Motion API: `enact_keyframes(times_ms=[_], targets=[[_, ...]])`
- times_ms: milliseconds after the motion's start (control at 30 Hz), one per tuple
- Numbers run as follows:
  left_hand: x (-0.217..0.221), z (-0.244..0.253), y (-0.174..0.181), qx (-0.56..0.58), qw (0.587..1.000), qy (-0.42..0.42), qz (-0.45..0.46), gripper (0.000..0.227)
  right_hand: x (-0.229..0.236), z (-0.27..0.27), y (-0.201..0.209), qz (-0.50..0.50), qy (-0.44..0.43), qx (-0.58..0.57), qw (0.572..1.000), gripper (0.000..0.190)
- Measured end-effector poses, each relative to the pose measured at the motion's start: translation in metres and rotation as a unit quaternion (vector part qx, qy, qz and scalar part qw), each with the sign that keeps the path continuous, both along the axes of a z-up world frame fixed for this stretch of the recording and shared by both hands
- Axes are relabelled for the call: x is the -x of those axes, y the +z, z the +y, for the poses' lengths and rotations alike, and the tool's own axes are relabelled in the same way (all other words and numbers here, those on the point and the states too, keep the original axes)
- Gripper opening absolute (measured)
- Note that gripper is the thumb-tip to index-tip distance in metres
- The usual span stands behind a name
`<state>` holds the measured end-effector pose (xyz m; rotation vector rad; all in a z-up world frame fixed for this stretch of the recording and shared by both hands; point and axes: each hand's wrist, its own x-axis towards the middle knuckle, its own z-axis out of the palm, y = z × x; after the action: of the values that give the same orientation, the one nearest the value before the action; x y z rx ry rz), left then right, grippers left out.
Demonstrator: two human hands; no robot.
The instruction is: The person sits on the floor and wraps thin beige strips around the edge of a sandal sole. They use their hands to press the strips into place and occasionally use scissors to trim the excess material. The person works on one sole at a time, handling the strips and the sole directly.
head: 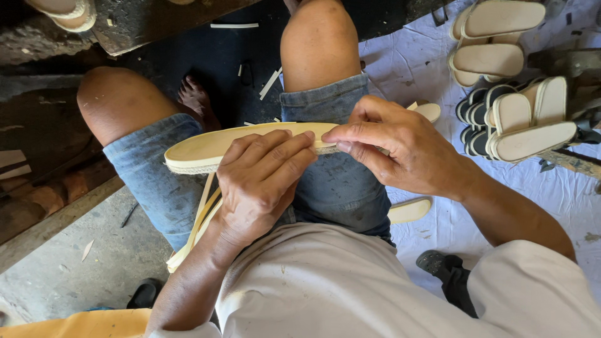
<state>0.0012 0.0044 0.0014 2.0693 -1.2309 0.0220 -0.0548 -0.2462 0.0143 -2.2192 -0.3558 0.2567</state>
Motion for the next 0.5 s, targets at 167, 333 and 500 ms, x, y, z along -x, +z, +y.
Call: enact_keyframes(times_ms=[167,333,500], targets=[[0.002,-0.002,-0.004,-0.004,1.000,0.005,-0.027,0.025,0.001,0.000,0.000,0.000,-0.004,0.000,1.000,0.026],[0.001,-0.005,-0.004,0.009,0.999,0.022,-0.046,0.021,0.002,0.000,-0.005,-0.011,-0.002,-0.009,1.000,0.025],[0.000,-0.004,-0.006,-0.013,0.996,0.011,-0.086,0.027,0.009,0.000,-0.016,-0.063,-0.012,0.024,0.998,0.025]])
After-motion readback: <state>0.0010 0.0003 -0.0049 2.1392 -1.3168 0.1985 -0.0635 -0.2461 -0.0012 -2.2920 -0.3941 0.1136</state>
